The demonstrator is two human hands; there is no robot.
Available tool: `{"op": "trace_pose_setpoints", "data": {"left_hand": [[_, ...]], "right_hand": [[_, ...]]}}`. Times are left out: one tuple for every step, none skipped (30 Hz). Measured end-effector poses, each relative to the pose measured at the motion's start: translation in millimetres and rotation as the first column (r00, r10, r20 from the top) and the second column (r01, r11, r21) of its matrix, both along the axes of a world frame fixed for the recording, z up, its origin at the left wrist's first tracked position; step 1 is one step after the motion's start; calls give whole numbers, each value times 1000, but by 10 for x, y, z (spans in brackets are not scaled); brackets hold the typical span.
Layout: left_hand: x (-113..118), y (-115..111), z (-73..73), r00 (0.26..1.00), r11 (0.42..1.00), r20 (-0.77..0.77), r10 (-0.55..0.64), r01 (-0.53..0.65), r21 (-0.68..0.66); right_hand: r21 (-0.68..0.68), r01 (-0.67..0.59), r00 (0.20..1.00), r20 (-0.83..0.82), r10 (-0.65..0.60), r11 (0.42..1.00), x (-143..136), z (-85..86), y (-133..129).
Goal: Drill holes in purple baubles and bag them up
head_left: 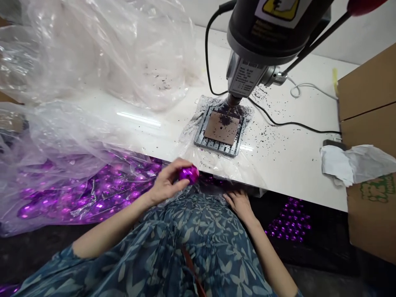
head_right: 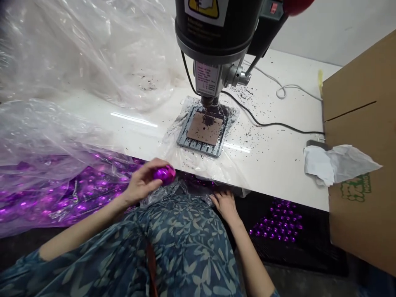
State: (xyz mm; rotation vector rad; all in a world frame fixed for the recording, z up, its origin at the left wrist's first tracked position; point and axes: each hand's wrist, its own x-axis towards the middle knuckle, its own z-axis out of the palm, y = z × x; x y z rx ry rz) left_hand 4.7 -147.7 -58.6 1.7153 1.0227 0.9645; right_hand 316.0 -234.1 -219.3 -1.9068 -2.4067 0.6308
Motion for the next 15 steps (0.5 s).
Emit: {"op": "trace_pose_setpoints", "data": {"left_hand": [[-1, -109, -120, 997, 997, -41, -73, 71, -39], [-6, -189, -254, 988, 990, -90, -127, 120, -74], [-15, -243, -396, 976, 984, -150, -156, 141, -106], [-29, -272, -543, 963, 982, -215, -162, 137, -127], [-45, -279, -690, 950, 984, -279, -143, 107, -139], [-60, -267, -832, 936, 988, -338, -103, 59, -140], [-69, -238, -964, 921, 992, -385, -53, 2, -130], [-67, -197, -1079, 905, 991, -426, 4, -59, -116], [-52, -147, -1175, 886, 988, -460, 55, -114, -101], [-21, -95, -1246, 867, 983, -488, 99, -162, -88], [25, -47, -1293, 847, 976, -515, 133, -201, -78], [83, -7, -1316, 826, 972, -544, 149, -223, -72], [148, 20, -1318, 806, 973, -574, 143, -222, -69], [215, 33, -1304, 788, 978, -605, 119, -196, -64], [276, 32, -1281, 769, 987, -634, 81, -148, -54]], "right_hand": [[-36, -20, 1000, 1, 20, 999, -32, 0, -6], [-69, -41, 999, -4, 40, 997, -60, 4, -15], [-99, -65, 998, -18, 63, 993, -83, 13, -26], [-127, -90, 996, -39, 86, 988, -97, 29, -37], [-151, -113, 992, -66, 104, 982, -104, 54, -47], [-172, -130, 988, -105, 113, 977, -102, 88, -56], [-188, -143, 980, -161, 113, 972, -95, 132, -62], [-197, -146, 967, -234, 98, 969, -84, 185, -68], [-196, -134, 947, -313, 68, 971, -70, 247, -76], [-187, -112, 922, -385, 32, 976, -56, 315, -88], [-174, -89, 896, -443, 3, 981, -43, 386, -106], [-160, -71, 878, -479, -15, 985, -31, 458, -130], [-147, -59, 871, -490, -21, 987, -20, 528, -161], [-134, -50, 874, -485, -21, 990, -8, 595, -195], [-116, -39, 880, -474, -21, 993, 5, 661, -230]]}}
